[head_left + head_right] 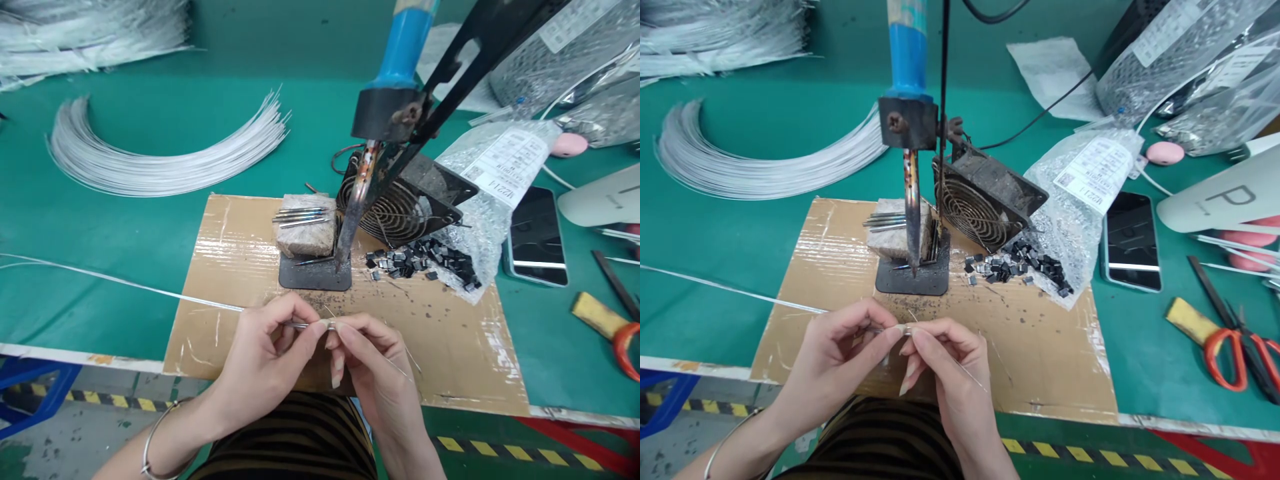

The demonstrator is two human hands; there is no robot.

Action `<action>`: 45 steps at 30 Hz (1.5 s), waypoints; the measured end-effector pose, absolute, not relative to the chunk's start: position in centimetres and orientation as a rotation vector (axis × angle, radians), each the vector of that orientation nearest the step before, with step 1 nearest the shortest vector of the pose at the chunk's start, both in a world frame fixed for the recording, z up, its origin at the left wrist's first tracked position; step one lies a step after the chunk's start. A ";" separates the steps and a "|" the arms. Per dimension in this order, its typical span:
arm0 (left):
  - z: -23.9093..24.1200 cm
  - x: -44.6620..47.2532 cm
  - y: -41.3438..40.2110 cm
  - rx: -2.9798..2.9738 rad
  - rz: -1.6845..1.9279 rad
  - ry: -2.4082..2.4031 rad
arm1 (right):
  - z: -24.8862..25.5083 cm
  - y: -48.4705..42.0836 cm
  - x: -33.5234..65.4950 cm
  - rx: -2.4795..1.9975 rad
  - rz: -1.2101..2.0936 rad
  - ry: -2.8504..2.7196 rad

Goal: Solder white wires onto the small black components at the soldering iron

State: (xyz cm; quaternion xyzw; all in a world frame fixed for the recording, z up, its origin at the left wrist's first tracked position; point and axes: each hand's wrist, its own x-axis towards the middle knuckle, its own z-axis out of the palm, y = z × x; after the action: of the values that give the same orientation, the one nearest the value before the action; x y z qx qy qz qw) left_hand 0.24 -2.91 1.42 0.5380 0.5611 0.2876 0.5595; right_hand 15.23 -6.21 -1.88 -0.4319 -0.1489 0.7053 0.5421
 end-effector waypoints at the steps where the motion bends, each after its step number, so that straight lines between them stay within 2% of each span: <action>1: 1.4 0.3 -3.0 1.281 0.692 1.324 | -1.8 -6.2 15.2 -1.025 1.668 -0.351; 11: 0.7 0.7 -4.2 1.299 0.833 1.339 | -1.3 -6.3 14.4 -1.056 1.598 -0.273; 22: 0.8 0.9 -3.5 1.214 0.840 1.366 | -1.4 -6.2 14.4 -1.055 1.589 -0.285; 33: 1.2 0.9 -3.2 1.178 0.846 1.334 | -2.3 -6.6 15.0 -1.080 1.569 -0.530; 45: 1.2 0.7 -3.3 1.224 0.782 1.321 | -1.8 -6.3 15.1 -1.083 1.603 -0.428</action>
State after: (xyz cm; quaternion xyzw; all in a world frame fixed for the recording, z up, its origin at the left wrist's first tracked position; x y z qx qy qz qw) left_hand 0.66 -3.31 1.20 0.5183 0.5595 0.3310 0.5557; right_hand 15.09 -6.35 -1.81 -0.4572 -0.1807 0.6767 0.5481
